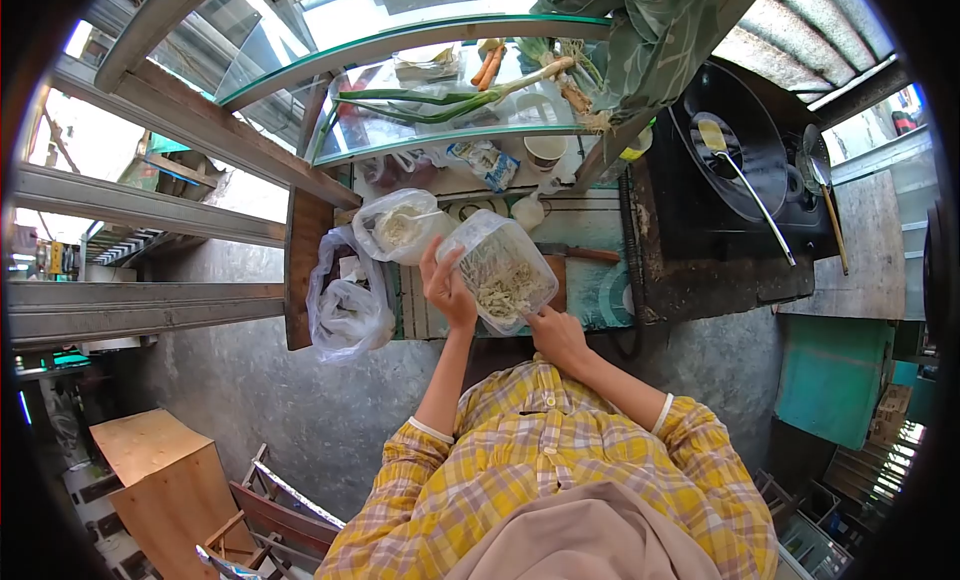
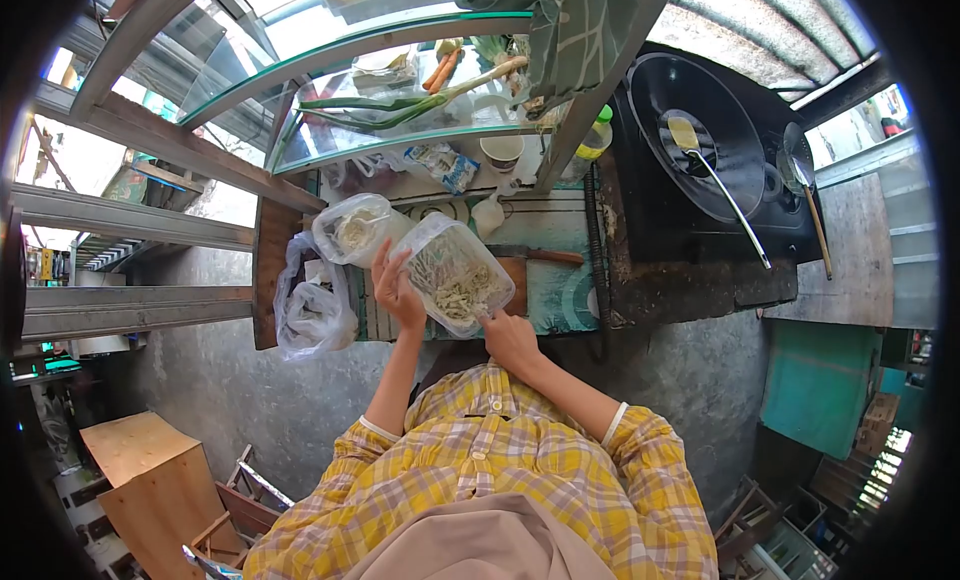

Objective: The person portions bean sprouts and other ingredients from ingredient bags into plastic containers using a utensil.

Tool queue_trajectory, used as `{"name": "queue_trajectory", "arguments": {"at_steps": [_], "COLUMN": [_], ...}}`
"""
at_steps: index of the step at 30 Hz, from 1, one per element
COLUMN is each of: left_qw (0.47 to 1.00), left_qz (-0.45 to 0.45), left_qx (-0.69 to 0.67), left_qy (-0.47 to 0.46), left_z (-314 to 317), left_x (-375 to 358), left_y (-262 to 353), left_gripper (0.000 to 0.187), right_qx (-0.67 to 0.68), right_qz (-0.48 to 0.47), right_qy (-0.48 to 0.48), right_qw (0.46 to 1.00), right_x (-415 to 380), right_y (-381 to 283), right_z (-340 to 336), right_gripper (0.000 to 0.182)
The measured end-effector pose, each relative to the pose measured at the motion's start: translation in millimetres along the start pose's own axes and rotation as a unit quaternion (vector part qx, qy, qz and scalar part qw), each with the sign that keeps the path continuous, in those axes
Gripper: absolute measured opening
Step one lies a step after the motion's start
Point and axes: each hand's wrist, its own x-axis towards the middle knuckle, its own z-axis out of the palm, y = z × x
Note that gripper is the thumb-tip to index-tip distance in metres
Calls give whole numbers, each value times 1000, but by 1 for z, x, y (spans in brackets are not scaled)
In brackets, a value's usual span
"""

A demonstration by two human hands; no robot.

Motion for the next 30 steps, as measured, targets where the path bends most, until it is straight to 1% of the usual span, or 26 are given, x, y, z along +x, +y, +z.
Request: {"name": "queue_trajectory", "arguments": {"at_steps": [1, 3, 6, 9, 12, 15, 18, 21, 24, 26, 27, 30], "left_qw": [1000, 1000, 976, 946, 926, 938, 943, 936, 949, 949, 949, 951], "left_qz": [-5, -11, -151, -255, -254, -225, -202, -188, -180, -185, -187, -193], "left_qx": [2, 3, -156, -193, -276, -256, -254, -288, -244, -243, -243, -234], "left_qy": [-4, -14, -1, -47, -39, -64, -73, -75, -87, -81, -78, -61], "left_z": [-2, -2, 1, 0, 5, 1, 0, -1, -6, -4, -1, -2], "left_x": [-4, -10, -27, -40, -50, -56, -57, -59, -59, -61, -61, -63], "left_y": [0, 1, -16, -54, -77, -80, -82, -84, -94, -96, -96, -98], "left_gripper": [36, 47, 68, 72, 72, 73, 74, 75, 66, 67, 68, 70], "right_qx": [3, 9, 1, -1, 97, 245, 330, 246, 154, 62, 15, 8], "right_qz": [-7, -18, -22, 3, 72, 111, 219, 135, 99, 60, 39, 27], "right_qy": [2, 10, 7, -61, -72, -71, -114, -130, -33, -33, -33, -27], "right_qw": [1000, 1000, 1000, 998, 990, 961, 911, 951, 983, 996, 999, 999], "right_x": [0, 3, 9, 16, 22, 36, 38, 39, 32, 27, 28, 21], "right_y": [4, 11, 19, 12, 5, 18, 23, 27, -2, -7, -11, -13], "right_z": [2, 4, 11, -7, -10, 7, 6, -15, -41, -16, -15, -29], "right_gripper": [23, 24, 23, 24, 25, 25, 23, 23, 22, 20, 19, 17]}}
